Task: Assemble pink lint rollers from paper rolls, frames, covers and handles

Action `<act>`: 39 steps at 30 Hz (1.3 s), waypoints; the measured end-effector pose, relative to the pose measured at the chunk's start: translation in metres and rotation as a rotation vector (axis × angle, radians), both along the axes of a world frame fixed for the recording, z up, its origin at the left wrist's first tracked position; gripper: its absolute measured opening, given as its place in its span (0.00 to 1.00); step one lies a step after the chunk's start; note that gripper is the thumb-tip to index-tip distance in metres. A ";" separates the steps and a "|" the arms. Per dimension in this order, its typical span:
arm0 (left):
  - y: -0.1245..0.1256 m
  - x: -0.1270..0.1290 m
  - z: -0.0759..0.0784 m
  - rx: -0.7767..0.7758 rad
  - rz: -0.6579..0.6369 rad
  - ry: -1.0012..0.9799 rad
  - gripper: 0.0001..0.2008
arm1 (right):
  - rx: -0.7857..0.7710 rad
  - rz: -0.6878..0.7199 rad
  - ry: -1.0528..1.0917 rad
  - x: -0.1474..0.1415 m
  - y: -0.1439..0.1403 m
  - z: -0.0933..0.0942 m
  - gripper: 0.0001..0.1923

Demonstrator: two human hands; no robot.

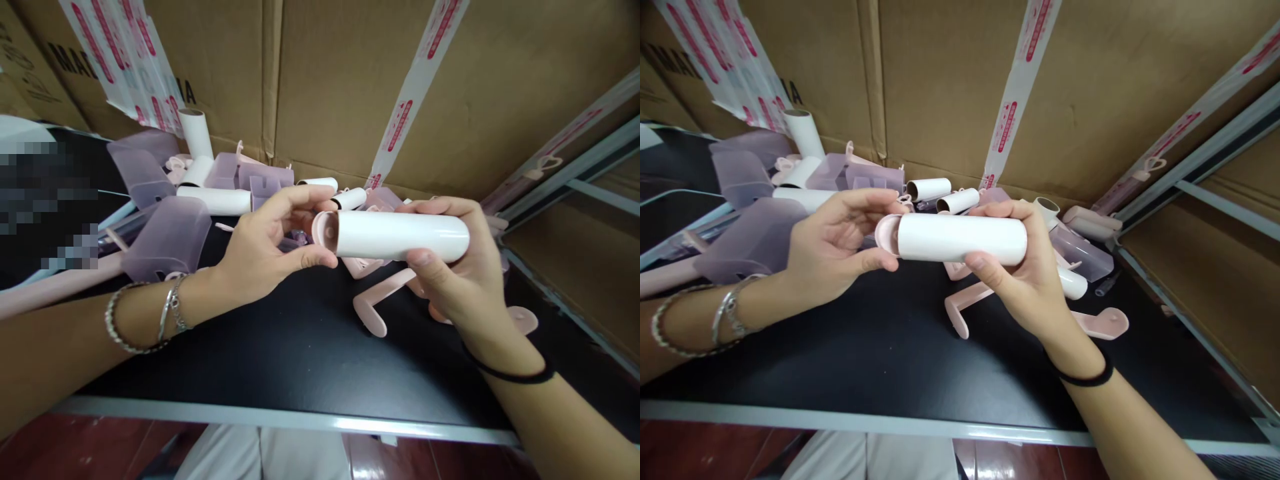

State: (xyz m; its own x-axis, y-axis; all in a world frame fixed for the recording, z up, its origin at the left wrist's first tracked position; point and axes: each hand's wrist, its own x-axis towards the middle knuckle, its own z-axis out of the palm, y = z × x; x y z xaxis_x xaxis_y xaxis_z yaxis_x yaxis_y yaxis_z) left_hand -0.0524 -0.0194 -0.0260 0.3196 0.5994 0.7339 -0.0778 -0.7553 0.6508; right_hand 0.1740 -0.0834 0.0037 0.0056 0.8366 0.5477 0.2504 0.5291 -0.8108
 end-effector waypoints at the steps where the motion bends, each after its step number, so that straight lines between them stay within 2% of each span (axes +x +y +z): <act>1: -0.001 0.000 0.001 0.003 0.012 -0.020 0.28 | 0.014 0.004 0.027 -0.002 0.000 -0.002 0.18; 6: -0.009 0.002 0.001 -0.062 0.029 -0.023 0.26 | 0.025 0.069 0.084 -0.008 0.002 -0.014 0.19; 9: -0.012 0.004 0.000 -0.046 0.001 -0.029 0.25 | 0.049 0.103 0.115 -0.010 0.004 -0.021 0.17; 12: -0.014 0.002 0.001 -0.015 0.002 0.053 0.27 | 0.043 0.117 0.113 -0.010 0.005 -0.024 0.17; 18: -0.012 -0.004 0.004 0.091 0.120 0.234 0.30 | 0.076 0.057 0.079 -0.010 0.005 -0.025 0.17; 22: -0.008 -0.005 0.006 0.239 0.186 0.345 0.29 | 0.119 -0.003 0.024 -0.010 0.002 -0.020 0.18; 25: -0.007 -0.004 0.007 0.318 0.248 0.355 0.29 | 0.114 -0.007 0.033 -0.009 0.001 -0.015 0.17; 28: -0.010 -0.001 0.008 0.225 0.266 0.274 0.28 | 0.080 0.024 0.099 -0.008 0.003 -0.013 0.16; 31: -0.013 -0.001 0.008 0.127 0.243 0.191 0.28 | 0.111 0.021 0.117 -0.009 0.003 -0.011 0.15; 36: -0.011 -0.001 0.007 0.148 0.218 0.215 0.26 | 0.165 -0.054 0.022 -0.009 -0.001 -0.006 0.15; 39: -0.010 -0.001 0.005 0.153 0.213 0.212 0.26 | 0.156 -0.050 -0.002 -0.007 -0.002 -0.005 0.15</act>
State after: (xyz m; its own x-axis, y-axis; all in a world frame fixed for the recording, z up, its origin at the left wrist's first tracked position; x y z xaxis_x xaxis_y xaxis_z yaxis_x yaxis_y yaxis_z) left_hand -0.0533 -0.0299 -0.0209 0.3545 0.5571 0.7510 0.2174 -0.8303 0.5132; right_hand 0.1673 -0.0853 -0.0014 0.0439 0.7399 0.6713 0.2808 0.6357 -0.7190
